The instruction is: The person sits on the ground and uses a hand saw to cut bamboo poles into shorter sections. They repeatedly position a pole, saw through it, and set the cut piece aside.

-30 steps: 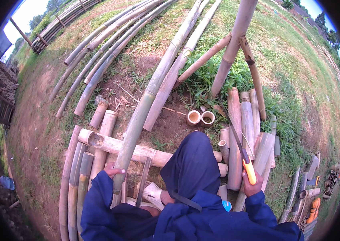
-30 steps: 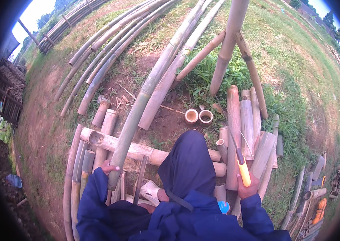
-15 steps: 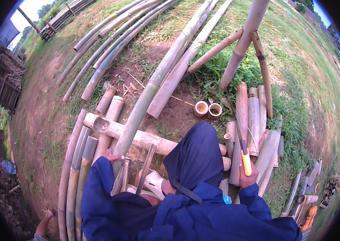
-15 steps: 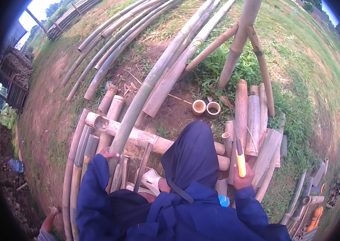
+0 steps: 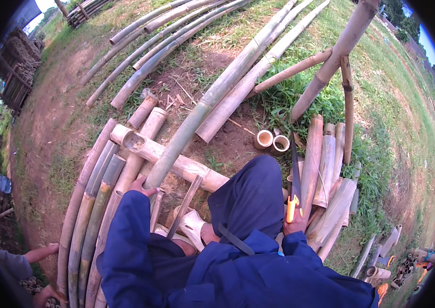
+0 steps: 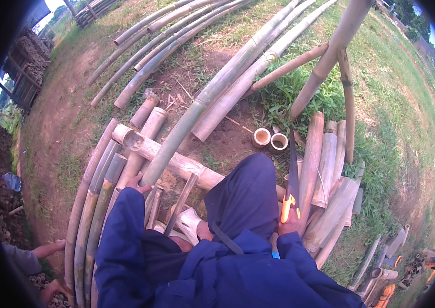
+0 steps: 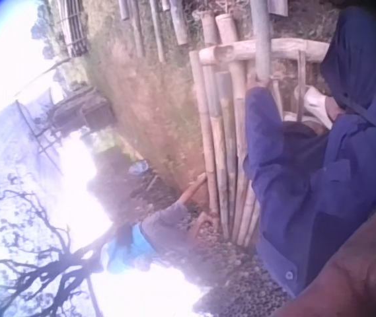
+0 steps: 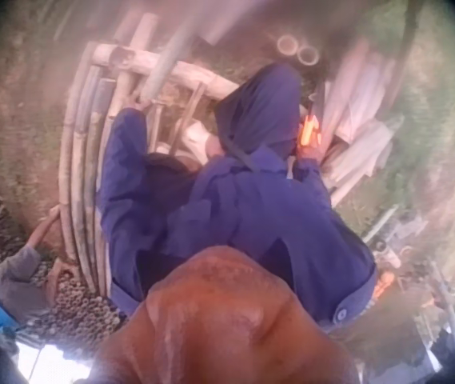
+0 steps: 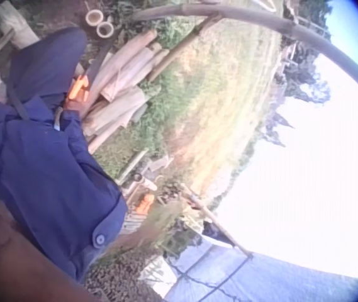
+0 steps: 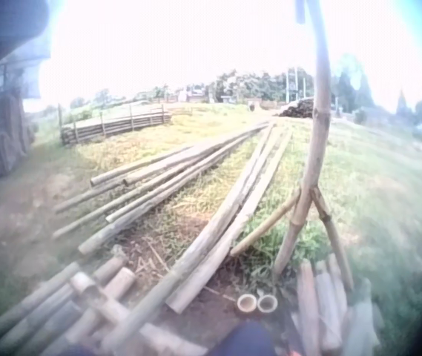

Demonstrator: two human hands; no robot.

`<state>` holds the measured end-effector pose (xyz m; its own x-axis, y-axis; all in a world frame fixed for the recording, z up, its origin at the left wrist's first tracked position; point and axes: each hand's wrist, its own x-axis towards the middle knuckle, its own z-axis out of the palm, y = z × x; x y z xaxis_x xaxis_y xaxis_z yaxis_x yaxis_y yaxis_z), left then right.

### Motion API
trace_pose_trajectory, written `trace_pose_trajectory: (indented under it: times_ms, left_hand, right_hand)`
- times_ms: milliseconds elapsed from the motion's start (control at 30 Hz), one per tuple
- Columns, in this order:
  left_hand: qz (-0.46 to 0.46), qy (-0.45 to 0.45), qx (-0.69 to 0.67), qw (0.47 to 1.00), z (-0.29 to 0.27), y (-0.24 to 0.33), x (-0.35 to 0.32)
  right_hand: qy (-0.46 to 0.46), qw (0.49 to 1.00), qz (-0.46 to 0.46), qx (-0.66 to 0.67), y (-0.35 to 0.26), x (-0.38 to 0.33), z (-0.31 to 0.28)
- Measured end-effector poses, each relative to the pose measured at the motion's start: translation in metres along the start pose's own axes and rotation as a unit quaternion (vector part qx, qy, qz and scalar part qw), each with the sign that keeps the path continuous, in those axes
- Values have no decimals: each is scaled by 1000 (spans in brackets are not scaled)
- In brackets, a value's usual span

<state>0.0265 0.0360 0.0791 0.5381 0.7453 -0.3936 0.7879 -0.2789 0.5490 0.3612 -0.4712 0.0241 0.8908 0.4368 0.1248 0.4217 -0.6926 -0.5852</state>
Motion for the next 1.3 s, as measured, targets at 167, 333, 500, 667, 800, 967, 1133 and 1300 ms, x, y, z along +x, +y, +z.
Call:
trace_pose_trajectory:
  times_ms: [167,333,500,667,800,967,1133,1300]
  left_hand:
    - [-42,19,18,999,-4,27,-4]
    - [42,167,121,978,14,4,-15]
    - [211,225,136,941,53,50,-46]
    - [41,76,174,981,102,45,-81]
    - [-133,-140,218,957,108,33,-97]
    - [-167,-241,235,927,121,-5,-111]
    - [-166,-183,171,954,131,-14,-120]
    - [-162,55,130,977,128,-37,-114]
  right_hand:
    - [-97,986,-36,-132,20,4,12]
    - [-194,965,-122,-128,-6,20,1]
    - [-273,940,-98,-180,37,27,18]
    - [-322,923,-116,-177,39,33,23]
    - [-338,915,-152,-159,30,36,15]
    - [-327,912,-224,-107,11,42,-12]
    - [-167,969,-182,19,-21,62,-28]
    - [-88,965,-162,186,-115,82,-37]
